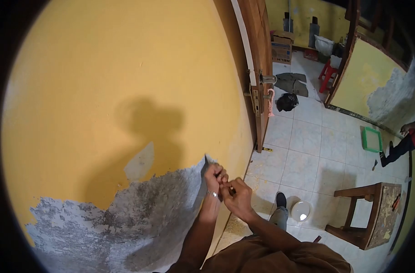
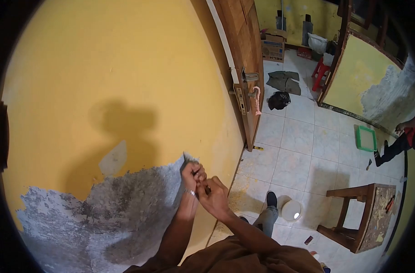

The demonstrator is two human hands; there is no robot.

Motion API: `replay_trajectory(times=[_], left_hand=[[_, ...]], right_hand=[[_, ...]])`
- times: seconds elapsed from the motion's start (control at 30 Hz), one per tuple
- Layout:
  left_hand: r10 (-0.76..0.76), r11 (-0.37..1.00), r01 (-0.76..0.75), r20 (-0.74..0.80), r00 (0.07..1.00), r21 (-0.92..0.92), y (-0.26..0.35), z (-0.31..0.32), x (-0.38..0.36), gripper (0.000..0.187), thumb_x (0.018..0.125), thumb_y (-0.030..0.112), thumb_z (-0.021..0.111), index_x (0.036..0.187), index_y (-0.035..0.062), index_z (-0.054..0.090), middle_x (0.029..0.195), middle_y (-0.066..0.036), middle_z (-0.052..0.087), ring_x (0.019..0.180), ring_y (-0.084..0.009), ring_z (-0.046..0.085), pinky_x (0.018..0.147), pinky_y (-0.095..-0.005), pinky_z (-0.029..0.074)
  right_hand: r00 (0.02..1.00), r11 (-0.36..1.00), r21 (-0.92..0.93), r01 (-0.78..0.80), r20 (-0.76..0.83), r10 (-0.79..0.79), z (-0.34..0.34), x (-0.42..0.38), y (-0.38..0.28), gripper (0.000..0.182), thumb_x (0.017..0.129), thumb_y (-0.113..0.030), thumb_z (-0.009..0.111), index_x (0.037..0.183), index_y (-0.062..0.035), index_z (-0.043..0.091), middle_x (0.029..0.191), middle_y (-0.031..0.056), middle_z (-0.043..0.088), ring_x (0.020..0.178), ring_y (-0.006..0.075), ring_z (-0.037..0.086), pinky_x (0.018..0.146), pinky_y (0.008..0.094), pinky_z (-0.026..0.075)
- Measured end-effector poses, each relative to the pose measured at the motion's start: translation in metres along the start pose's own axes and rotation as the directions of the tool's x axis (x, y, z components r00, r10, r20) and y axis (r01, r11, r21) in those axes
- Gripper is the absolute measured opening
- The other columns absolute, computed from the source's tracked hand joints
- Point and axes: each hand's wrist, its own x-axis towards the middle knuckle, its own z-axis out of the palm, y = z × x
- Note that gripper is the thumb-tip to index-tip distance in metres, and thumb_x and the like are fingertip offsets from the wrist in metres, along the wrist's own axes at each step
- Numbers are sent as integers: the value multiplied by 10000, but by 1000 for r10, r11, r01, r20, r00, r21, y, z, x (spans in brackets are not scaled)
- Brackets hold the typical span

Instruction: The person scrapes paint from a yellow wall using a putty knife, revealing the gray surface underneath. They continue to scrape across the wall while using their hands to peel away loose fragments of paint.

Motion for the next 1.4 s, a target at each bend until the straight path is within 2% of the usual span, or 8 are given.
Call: replay_trajectory(times=[0.4, 0.5, 0.67, 0.87, 1.1, 1.17, 1.23, 1.4], left_hand=[[85, 993, -77, -84, 993, 91, -5, 28, 6, 208, 780, 118, 497, 616, 135, 370, 514, 41, 315, 399, -73, 308, 372, -236, 324], [63, 997, -62, -31, 998, 42, 1, 10, -4, 209, 782, 119, 494, 614, 137, 372, 527, 32, 331, 402, -76, 313, 381, -233, 333], [132, 991, -129, -76, 988, 44, -11, 22, 1, 229, 789, 125, 496, 602, 145, 365, 521, 40, 326, 395, -83, 298, 378, -241, 320], [14, 986, -38, 142, 990, 165, 13, -8, -1, 292, 827, 154, 516, 593, 152, 343, 522, 26, 325, 404, -81, 266, 388, -243, 296], [53, 987, -60, 50, 997, 151, -11, 1, -2, 260, 838, 162, 527, 632, 134, 371, 564, 27, 344, 447, -83, 318, 420, -243, 305], [17, 1000, -17, -4, 1000, 5, -20, -38, -32, 210, 889, 261, 550, 762, 94, 525, 726, -22, 547, 624, -138, 533, 577, -279, 472], [-107, 985, 98, 57, 993, 143, -10, -48, -81, 307, 918, 376, 542, 925, 77, 612, 941, -86, 647, 896, -207, 619, 781, -361, 519], [-57, 980, 57, -3, 998, 191, -26, -102, -118, 392, 949, 428, 494, 1089, 79, 604, 1140, -114, 630, 1076, -246, 591, 962, -441, 451]], right_hand=[[991, 998, -24, 61, -121, -63, -6, 12, 3, 51, 785, -39, 713, 802, -1, 684, 699, 112, 578, 557, 190, 584, 500, 309, 445], [1000, 1000, 31, 5, -5, -5, -6, -2, -1, 72, 765, -28, 710, 799, 1, 653, 702, 135, 569, 576, 279, 575, 532, 355, 469], [999, 999, -31, 13, -29, -13, -9, 3, 7, 79, 763, -25, 705, 769, 4, 632, 683, 142, 545, 565, 278, 562, 511, 375, 441], [996, 999, 5, 42, -76, -41, 11, -14, -6, 97, 815, -62, 690, 770, 8, 638, 688, 127, 540, 546, 224, 554, 499, 343, 427], [988, 996, -47, 80, -129, -85, -2, -29, 0, 110, 833, -69, 668, 782, 19, 625, 715, 151, 559, 581, 276, 574, 517, 365, 446], [999, 1000, -29, 10, -50, -12, 2, -47, -1, 98, 829, -64, 655, 795, 24, 631, 712, 163, 558, 629, 310, 588, 554, 381, 466], [991, 996, 1, 89, -106, -88, 16, -50, 2, 119, 843, -70, 650, 778, 26, 620, 695, 168, 550, 622, 315, 584, 547, 387, 459], [979, 999, -31, -9, -203, 2, 33, 7, 41, 139, 854, -77, 650, 756, 17, 621, 675, 167, 529, 601, 304, 574, 538, 398, 452]])
